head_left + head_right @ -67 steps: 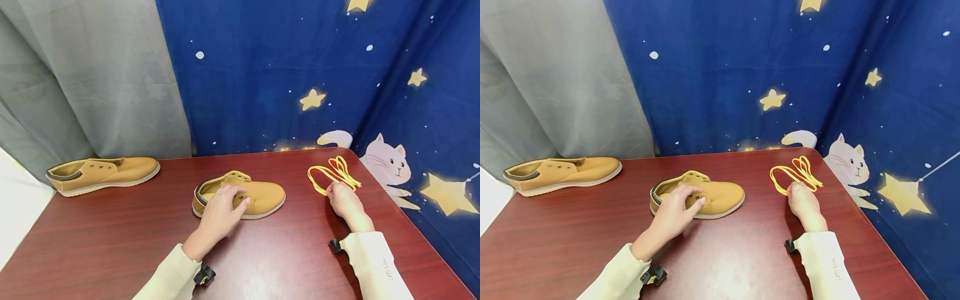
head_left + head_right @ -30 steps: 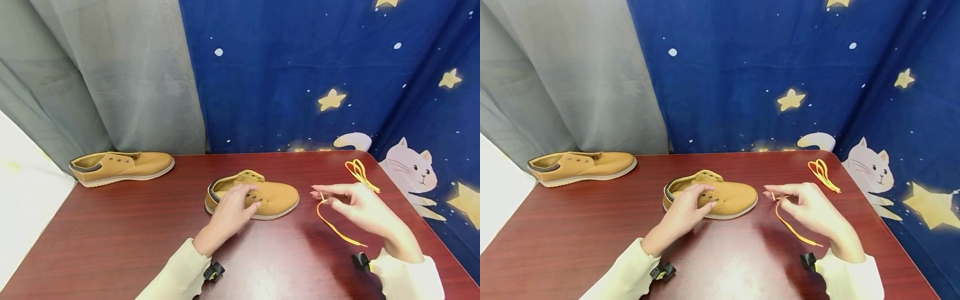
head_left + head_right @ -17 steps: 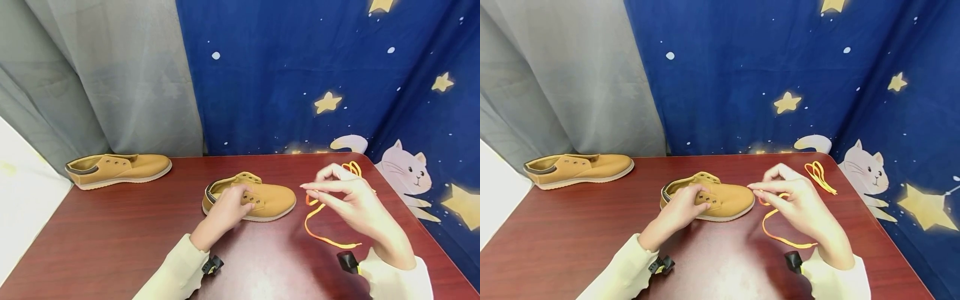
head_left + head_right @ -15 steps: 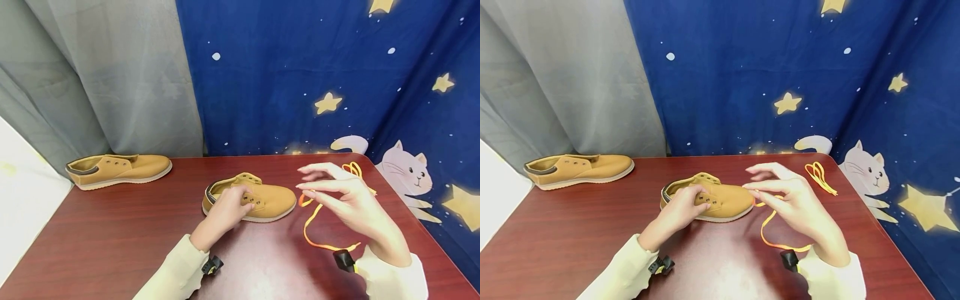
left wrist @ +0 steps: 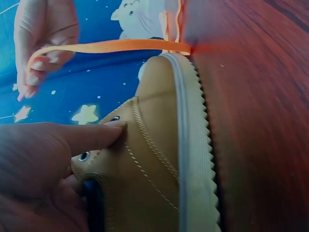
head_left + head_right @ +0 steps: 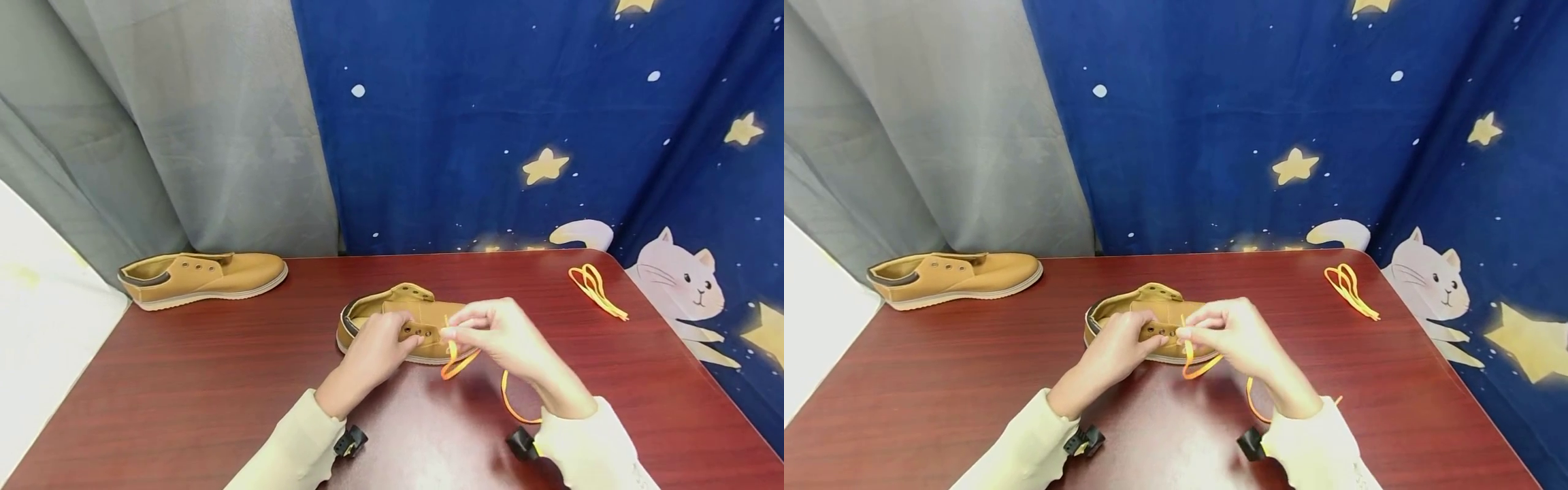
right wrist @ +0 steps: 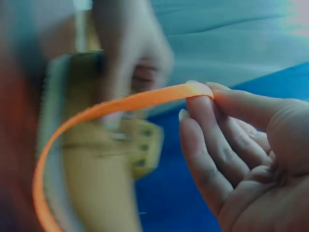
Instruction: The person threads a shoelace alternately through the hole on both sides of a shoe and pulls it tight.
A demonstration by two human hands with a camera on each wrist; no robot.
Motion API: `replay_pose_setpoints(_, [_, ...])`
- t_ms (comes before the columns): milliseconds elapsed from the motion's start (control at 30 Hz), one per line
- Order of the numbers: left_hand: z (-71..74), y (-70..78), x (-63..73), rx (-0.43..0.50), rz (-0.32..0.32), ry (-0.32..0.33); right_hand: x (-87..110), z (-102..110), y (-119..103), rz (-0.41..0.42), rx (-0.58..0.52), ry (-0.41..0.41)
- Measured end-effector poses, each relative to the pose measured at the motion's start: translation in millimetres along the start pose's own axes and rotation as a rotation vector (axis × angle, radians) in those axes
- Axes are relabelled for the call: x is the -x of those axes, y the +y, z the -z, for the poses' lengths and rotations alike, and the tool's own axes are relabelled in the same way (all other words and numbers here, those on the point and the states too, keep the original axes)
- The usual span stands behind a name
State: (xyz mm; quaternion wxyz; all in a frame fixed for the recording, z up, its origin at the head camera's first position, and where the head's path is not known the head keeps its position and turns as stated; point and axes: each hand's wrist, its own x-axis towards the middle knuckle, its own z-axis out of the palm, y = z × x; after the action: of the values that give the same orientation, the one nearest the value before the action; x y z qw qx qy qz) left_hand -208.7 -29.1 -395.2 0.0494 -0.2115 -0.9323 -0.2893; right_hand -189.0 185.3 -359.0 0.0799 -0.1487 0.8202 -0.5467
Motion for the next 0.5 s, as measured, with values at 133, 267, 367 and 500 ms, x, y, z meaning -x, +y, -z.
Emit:
replay_pose_setpoints(133, [-1.0, -1.4, -0.6, -0.026, -0.02, 0.019, -9.2, -16, 17, -0.089, -0.06, -0.05])
replay_pose_setpoints(267, [-1.2, -2.6, -1.3, -0.011, -0.018, 0.015, -14.4, -24, 27, -0.15, -0.095, -0.061])
replay_pose_setpoints(367, [-2.1, -2.7, -1.5, -0.004, -0.019, 0.009, -15.5, -26, 33, -0.201, -0.122, -0.05])
replay_pose_setpoints(500, [-3.8, -2.7, -0.8, -0.003, -0.023, 0.011, -15.6, -28, 38, -0.239, -0.163, -0.048])
